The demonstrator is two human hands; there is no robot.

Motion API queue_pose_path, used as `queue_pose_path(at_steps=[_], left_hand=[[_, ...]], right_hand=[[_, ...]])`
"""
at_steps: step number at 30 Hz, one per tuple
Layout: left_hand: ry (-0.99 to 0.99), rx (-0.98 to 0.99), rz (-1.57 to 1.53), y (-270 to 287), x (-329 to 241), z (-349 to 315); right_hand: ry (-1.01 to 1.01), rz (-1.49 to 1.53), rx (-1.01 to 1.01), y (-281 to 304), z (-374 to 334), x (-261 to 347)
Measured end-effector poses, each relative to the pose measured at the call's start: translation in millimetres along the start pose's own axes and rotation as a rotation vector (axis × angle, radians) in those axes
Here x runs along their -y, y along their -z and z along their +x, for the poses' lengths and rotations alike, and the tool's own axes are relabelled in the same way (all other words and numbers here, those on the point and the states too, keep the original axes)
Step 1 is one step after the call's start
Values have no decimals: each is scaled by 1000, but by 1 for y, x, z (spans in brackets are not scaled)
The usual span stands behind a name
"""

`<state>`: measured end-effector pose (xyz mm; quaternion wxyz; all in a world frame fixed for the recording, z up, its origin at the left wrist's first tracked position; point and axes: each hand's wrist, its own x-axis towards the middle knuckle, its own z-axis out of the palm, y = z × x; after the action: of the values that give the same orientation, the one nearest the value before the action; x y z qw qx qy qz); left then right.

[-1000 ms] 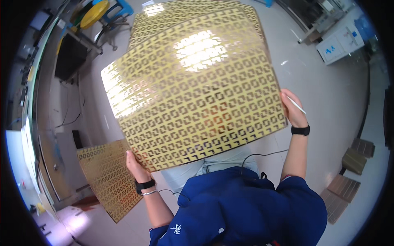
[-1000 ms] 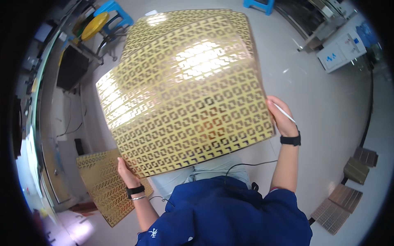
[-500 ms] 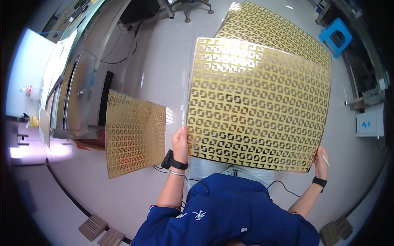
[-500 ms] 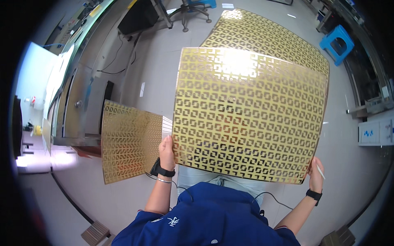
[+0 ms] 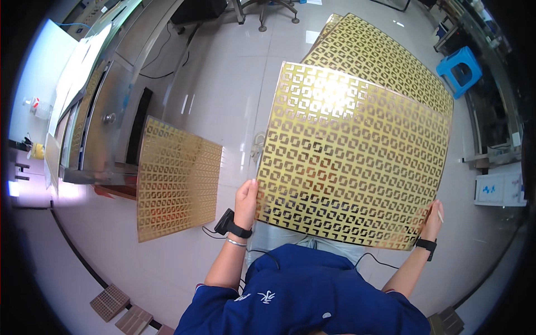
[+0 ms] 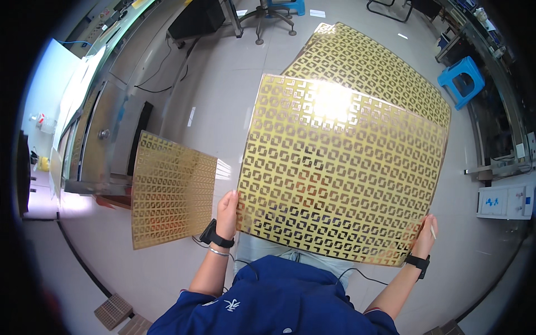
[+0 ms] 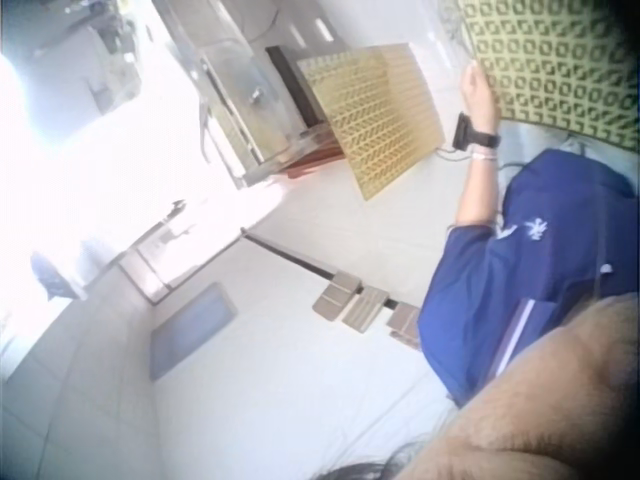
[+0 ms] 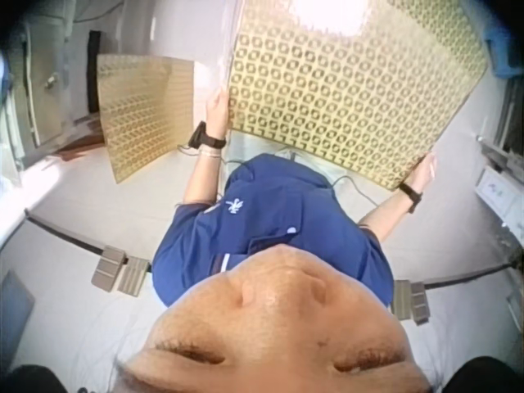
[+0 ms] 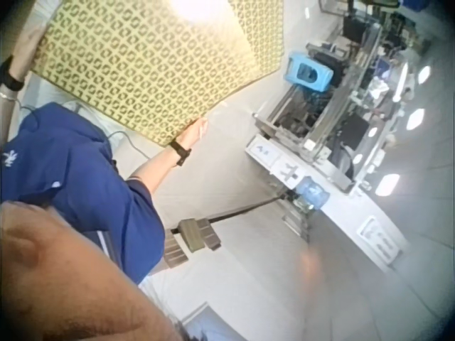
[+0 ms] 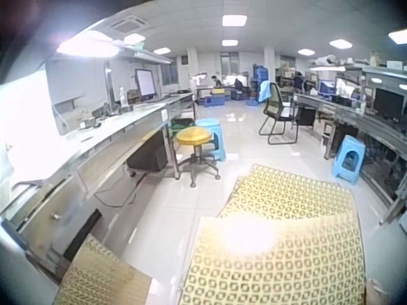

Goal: Inspecting and organizing gold-patterned reflective sheets at a workstation.

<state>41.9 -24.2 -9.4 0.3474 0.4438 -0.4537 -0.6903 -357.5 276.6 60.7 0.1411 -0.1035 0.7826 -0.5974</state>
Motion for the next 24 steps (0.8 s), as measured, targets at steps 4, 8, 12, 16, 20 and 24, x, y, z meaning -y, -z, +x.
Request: queue_pose_path(at_steps=[4, 8, 12, 16, 20, 24], left_hand=[[118, 43, -9, 4, -6, 1], [35, 17, 126, 7, -11, 10], [-17, -39, 116, -1, -32, 26], [-87, -33, 141, -14, -52, 48], [-137, -26, 132, -29, -61, 72], [-115, 19, 102, -42, -62, 88]], right_hand=[[61, -13, -152, -16, -1, -4], [74, 22, -100, 0, 2, -11], [57, 54, -305, -6, -4, 6], [163, -111, -388, 2, 3, 15], [220, -109, -345, -2, 8, 24], [300, -322, -312, -6, 15, 19]])
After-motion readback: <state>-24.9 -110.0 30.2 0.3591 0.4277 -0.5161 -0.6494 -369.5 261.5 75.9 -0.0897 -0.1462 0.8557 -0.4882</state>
